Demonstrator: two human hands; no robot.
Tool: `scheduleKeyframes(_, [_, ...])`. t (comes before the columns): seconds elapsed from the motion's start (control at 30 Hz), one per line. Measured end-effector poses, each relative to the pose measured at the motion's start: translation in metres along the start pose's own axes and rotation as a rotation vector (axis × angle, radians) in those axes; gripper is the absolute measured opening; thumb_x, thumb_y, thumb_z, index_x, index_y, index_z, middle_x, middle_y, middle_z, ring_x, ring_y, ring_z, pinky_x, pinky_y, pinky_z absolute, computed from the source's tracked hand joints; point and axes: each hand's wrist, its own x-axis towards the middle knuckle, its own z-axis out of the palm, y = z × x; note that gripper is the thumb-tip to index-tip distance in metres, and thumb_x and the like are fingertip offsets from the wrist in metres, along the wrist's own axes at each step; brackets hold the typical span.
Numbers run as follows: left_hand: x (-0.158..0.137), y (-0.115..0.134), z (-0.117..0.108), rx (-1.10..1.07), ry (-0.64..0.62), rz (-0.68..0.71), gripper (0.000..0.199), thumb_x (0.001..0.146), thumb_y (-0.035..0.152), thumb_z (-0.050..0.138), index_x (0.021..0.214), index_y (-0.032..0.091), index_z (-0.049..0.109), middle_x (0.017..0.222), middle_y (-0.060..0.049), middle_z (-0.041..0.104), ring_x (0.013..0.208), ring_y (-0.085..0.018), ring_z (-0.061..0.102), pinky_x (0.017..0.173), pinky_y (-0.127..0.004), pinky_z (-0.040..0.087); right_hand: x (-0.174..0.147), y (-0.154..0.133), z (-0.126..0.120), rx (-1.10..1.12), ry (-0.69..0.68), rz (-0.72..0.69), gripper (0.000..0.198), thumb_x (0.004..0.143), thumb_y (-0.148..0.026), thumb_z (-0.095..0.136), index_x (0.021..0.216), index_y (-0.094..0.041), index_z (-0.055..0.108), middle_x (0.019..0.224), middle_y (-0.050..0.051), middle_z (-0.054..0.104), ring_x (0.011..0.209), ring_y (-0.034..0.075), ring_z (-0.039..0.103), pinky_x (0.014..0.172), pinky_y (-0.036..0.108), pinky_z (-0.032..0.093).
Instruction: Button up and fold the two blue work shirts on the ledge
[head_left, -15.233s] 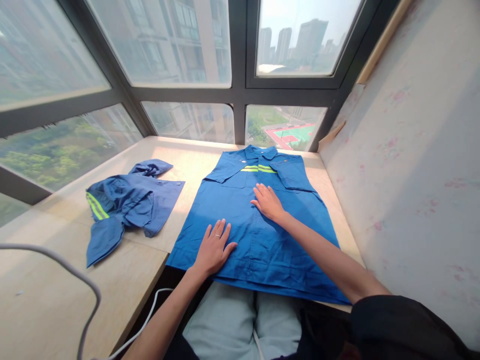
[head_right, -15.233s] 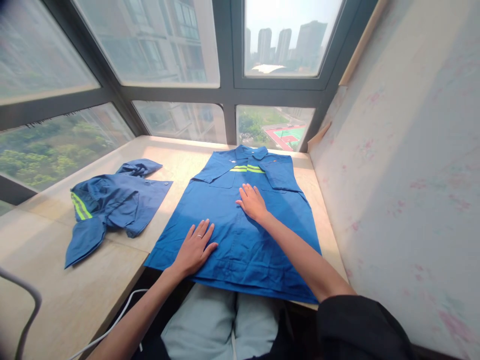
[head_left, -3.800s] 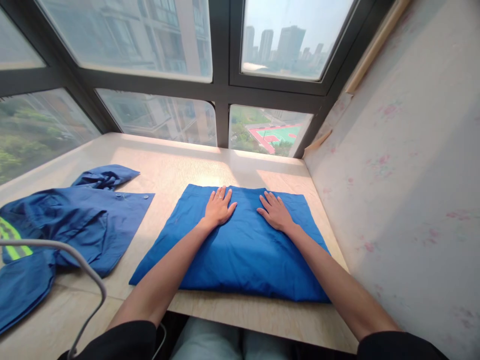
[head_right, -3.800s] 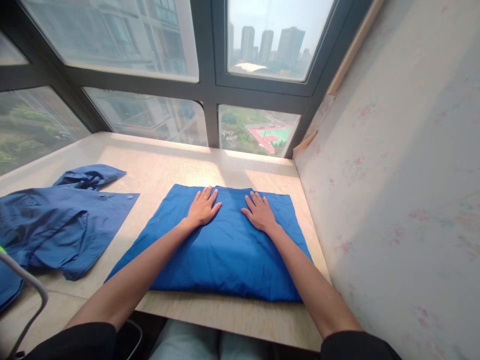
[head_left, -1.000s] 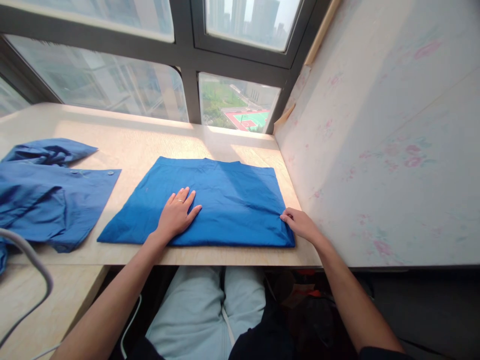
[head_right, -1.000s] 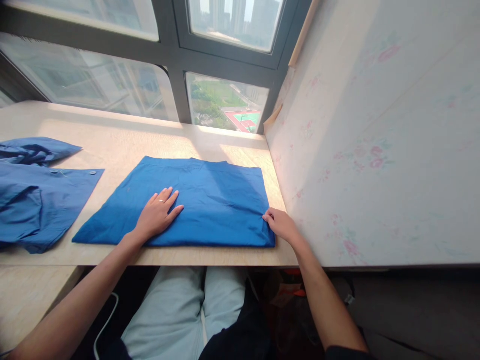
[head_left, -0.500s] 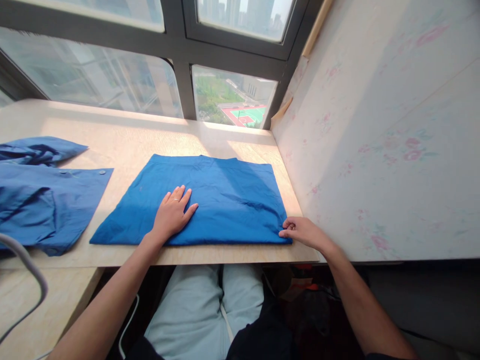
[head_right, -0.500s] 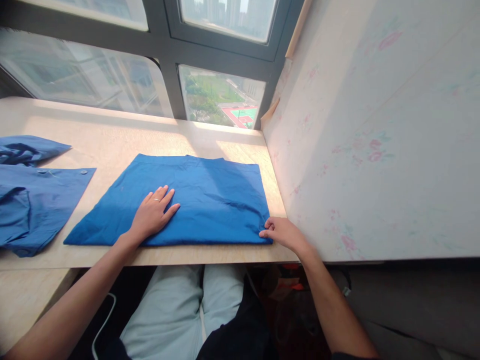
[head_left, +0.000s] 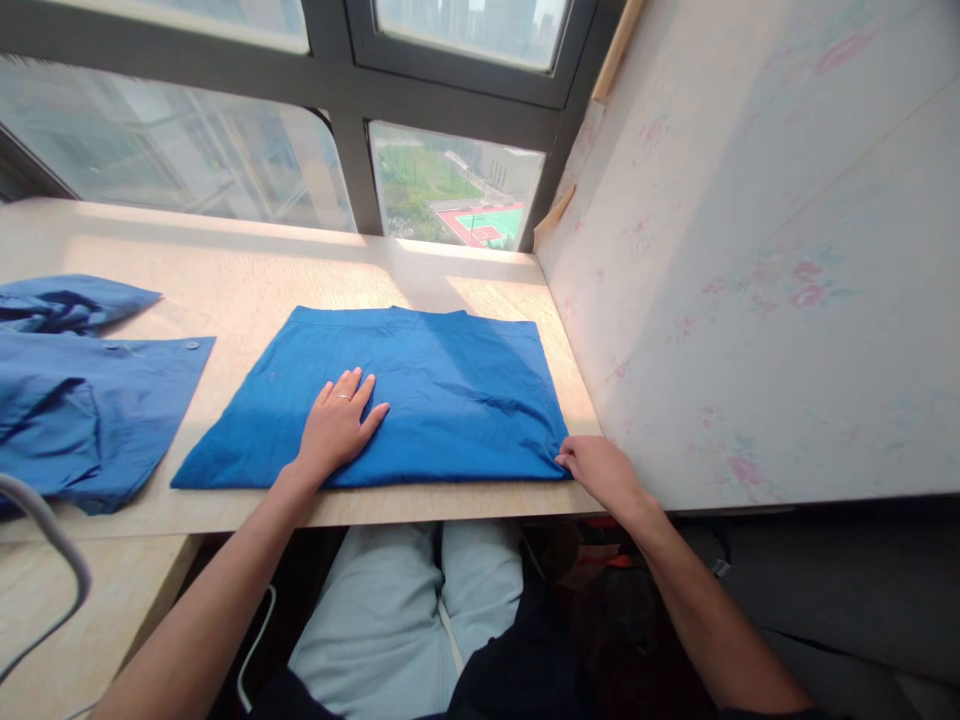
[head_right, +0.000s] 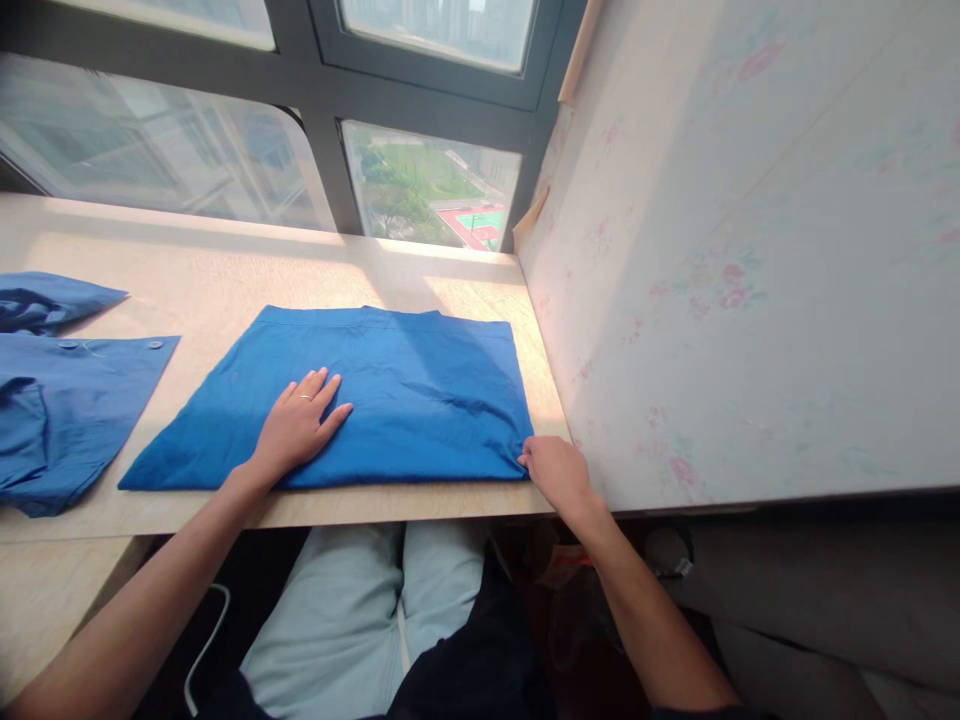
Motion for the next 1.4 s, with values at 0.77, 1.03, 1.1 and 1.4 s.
scheduleKeyframes(0.77, [0.0, 0.001, -0.001, -0.036, 0.008, -0.005, 0.066, 0.098, 0.051, 0.033, 0.146, 0.008, 0.046, 0.154, -0.021, 0.04, 0.145, -0.033, 0.034, 0.118, -0.049, 0.026, -0.005, 0.042, 0.01, 0.365, 0.069, -0.155, 0.028, 0.094, -0.038, 0.049, 0.079, -0.021, 0.065, 0.076, 0.003, 0.069, 0.072, 0.019, 0.061, 0.065, 0.027, 0.04])
scheduleKeyframes(1.03, [-0.001, 0.001, 0.0, -0.013, 0.008, 0.004, 0.067, 0.099, 0.051, 0.029, 0.147, 0.007, 0.045, 0.153, -0.022, 0.04, 0.145, -0.034, 0.034, 0.117, -0.05, 0.027, -0.015, 0.049, 0.024, 0.456, 0.081, -0.294, 0.023, 0.088, -0.031, 0.057, 0.098, -0.023, 0.077, 0.096, 0.006, 0.074, 0.085, 0.022, 0.067, 0.08, 0.033, 0.05])
scheduleKeyframes(1.1, [-0.001, 0.001, 0.0, -0.014, 0.006, 0.005, 0.067, 0.099, 0.051, 0.029, 0.146, 0.007, 0.046, 0.153, -0.023, 0.04, 0.145, -0.034, 0.034, 0.117, -0.05, 0.026, -0.015, 0.05, 0.026, 0.43, 0.095, -0.355, 0.024, 0.09, -0.029, 0.055, 0.097, -0.024, 0.077, 0.095, 0.006, 0.074, 0.085, 0.021, 0.068, 0.08, 0.032, 0.051])
scheduleKeyframes(1.4, [0.0, 0.001, -0.001, -0.012, -0.003, -0.006, 0.066, 0.098, 0.051, 0.029, 0.147, 0.009, 0.045, 0.154, -0.021, 0.039, 0.146, -0.032, 0.033, 0.117, -0.05, 0.027, -0.015, 0.052, 0.04, 0.195, 0.323, -0.399, 0.029, 0.092, -0.017, 0.047, 0.087, -0.025, 0.074, 0.092, 0.004, 0.072, 0.084, 0.019, 0.067, 0.075, 0.029, 0.05])
